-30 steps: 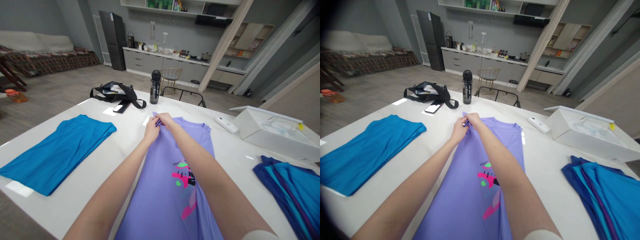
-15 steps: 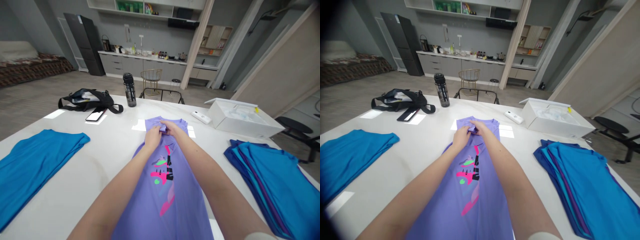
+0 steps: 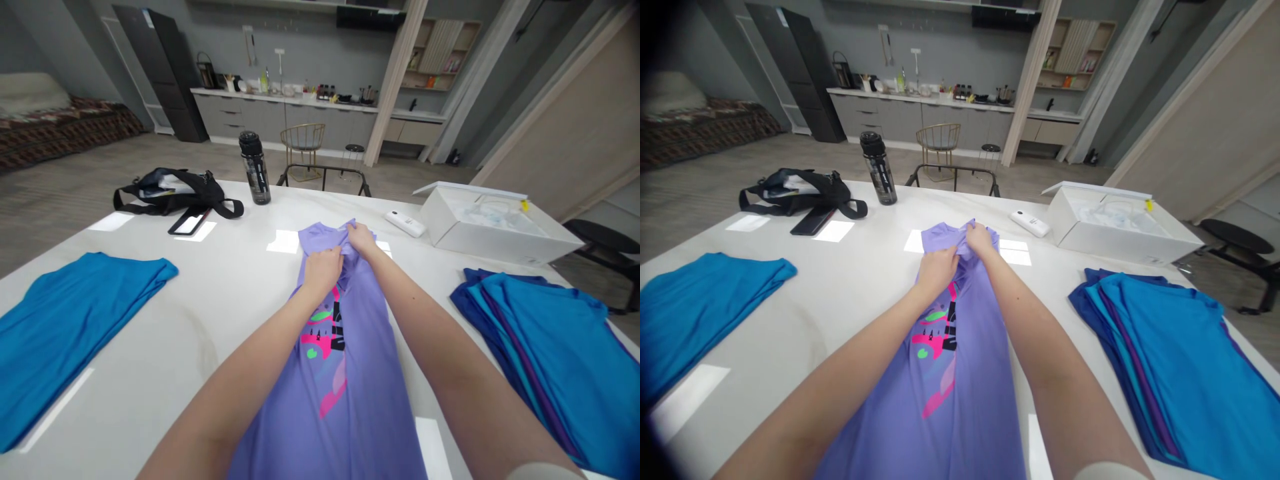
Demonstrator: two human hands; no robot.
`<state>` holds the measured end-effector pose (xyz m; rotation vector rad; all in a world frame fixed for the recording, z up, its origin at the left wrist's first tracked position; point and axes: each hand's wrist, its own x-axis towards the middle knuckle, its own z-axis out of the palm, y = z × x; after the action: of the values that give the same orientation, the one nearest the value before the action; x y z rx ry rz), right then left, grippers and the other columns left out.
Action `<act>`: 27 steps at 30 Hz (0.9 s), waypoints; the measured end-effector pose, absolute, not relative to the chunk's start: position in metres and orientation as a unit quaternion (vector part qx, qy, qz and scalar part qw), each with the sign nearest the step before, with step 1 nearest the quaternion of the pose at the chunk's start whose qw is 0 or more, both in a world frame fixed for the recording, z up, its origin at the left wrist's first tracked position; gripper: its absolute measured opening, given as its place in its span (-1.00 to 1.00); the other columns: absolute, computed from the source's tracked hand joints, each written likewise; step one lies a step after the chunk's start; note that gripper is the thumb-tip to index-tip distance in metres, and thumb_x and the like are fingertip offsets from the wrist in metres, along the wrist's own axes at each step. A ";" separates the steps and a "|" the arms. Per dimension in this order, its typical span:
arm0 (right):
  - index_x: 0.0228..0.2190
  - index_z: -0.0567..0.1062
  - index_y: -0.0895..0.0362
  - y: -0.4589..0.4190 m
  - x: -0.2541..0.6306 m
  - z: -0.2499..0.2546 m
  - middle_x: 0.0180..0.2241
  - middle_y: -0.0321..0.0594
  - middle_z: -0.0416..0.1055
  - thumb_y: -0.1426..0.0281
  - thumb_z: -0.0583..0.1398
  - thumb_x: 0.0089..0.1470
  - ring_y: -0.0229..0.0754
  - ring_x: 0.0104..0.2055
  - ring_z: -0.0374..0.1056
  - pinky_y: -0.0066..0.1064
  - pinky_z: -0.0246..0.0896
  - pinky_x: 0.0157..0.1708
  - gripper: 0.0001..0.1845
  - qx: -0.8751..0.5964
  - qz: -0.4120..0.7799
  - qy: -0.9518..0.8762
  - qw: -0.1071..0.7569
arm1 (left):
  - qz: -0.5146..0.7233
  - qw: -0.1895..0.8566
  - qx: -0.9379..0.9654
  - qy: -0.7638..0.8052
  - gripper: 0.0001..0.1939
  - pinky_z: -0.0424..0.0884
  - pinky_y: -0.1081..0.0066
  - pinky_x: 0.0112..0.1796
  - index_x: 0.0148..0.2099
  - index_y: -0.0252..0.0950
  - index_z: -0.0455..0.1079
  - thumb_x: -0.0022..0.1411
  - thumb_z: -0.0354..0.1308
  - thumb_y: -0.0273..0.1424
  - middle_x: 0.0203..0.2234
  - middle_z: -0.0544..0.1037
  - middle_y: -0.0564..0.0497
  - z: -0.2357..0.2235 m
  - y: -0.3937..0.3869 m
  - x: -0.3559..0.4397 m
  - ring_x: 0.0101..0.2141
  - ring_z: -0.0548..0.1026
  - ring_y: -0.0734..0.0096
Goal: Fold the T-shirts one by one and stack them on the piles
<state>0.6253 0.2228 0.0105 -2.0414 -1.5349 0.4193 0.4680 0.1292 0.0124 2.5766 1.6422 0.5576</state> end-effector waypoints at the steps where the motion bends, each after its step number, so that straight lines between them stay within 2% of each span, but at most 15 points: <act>1: -0.08 0.55 0.13 0.220 0.630 0.008 -0.05 0.00 0.54 0.22 0.00 0.35 0.01 0.06 0.41 -0.26 0.19 0.07 -0.61 -0.764 0.149 -0.575 0.251 | 0.168 0.028 0.835 0.523 -0.65 0.34 0.23 -0.16 -0.02 -0.25 0.44 0.49 -0.15 -0.27 -0.23 0.58 -0.13 0.009 0.126 0.472 -0.22 0.55 0.17; 5: -0.05 0.54 0.12 0.202 0.641 0.000 -0.06 0.04 0.52 0.26 0.03 0.34 0.05 0.06 0.40 -0.22 0.17 0.07 -0.65 -0.776 0.121 -0.586 0.200 | 0.159 0.025 0.865 0.474 -0.66 0.32 0.22 -0.10 0.03 -0.23 0.42 0.44 -0.03 -0.15 -0.12 0.52 -0.14 -0.005 0.109 0.476 -0.08 0.48 0.14; 9: 0.12 0.39 0.11 0.185 0.639 -0.002 -0.04 0.08 0.46 0.20 0.04 0.33 0.10 0.02 0.39 -0.13 0.21 0.01 -0.57 -0.799 0.048 -0.587 0.125 | 0.165 -0.021 0.853 0.494 -0.62 0.30 0.16 -0.05 0.21 -0.18 0.27 0.38 0.08 -0.28 0.03 0.43 -0.16 -0.008 0.090 0.458 0.01 0.40 0.08; 12: 0.21 0.27 0.18 0.165 0.626 0.002 0.08 0.18 0.34 0.23 0.05 0.32 0.16 0.09 0.30 -0.07 0.16 0.05 -0.49 -0.789 -0.032 -0.594 0.155 | 0.148 -0.010 0.823 0.549 -0.58 0.32 0.16 -0.07 0.26 -0.20 0.20 0.40 0.02 -0.34 0.02 0.42 -0.19 -0.006 0.078 0.440 -0.02 0.41 0.09; 15: 0.14 0.36 0.16 0.136 0.603 0.002 0.09 0.14 0.33 0.25 0.03 0.34 0.14 0.14 0.23 -0.10 0.08 0.12 -0.56 -0.721 -0.051 -0.665 0.188 | 0.125 0.016 0.805 0.580 -0.62 0.36 0.19 -0.10 0.23 -0.23 0.20 0.41 -0.02 -0.34 -0.03 0.45 -0.19 -0.004 0.066 0.425 -0.05 0.44 0.11; 18: 0.06 0.47 0.08 0.106 0.580 -0.008 0.07 0.03 0.40 0.18 0.04 0.34 0.09 0.12 0.26 -0.14 0.07 0.14 -0.60 -0.672 0.016 -0.722 0.165 | 0.113 0.033 0.786 0.607 -0.67 0.39 0.21 -0.12 0.16 -0.25 0.25 0.41 0.00 -0.30 -0.02 0.47 -0.21 -0.003 0.053 0.412 -0.03 0.46 0.09; 22: 0.16 0.43 0.05 0.083 0.567 -0.018 0.23 -0.01 0.30 0.17 0.05 0.34 0.12 0.27 0.14 -0.04 -0.07 0.25 -0.54 -0.675 0.062 -0.723 0.136 | 0.069 0.084 0.773 0.625 -0.70 0.41 0.23 -0.12 0.03 -0.31 0.35 0.38 0.04 -0.23 -0.18 0.57 -0.20 0.004 0.033 0.396 -0.13 0.56 0.10; 25: 0.21 0.38 0.01 0.072 0.566 -0.011 0.33 -0.03 0.15 0.22 0.06 0.33 0.16 0.37 -0.02 0.09 -0.22 0.30 -0.53 -0.676 0.057 -0.722 0.135 | 0.067 0.099 0.771 0.626 -0.76 0.42 0.28 -0.17 -0.01 -0.29 0.39 0.36 0.06 -0.30 -0.20 0.60 -0.20 0.011 0.013 0.387 -0.14 0.59 0.10; 27: 0.16 0.42 0.02 0.061 0.562 -0.004 0.31 0.00 0.19 0.26 0.09 0.32 0.14 0.36 0.02 0.06 -0.18 0.30 -0.57 -0.670 0.041 -0.719 0.178 | 0.084 0.102 0.776 0.616 -0.78 0.42 0.32 -0.20 0.00 -0.26 0.39 0.35 0.04 -0.38 -0.18 0.59 -0.16 0.014 -0.004 0.383 -0.14 0.59 0.15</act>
<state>0.5615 0.0610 -0.0044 -1.8961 -2.0354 0.1159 0.3826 -0.0038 0.0144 2.2924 1.8201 0.2470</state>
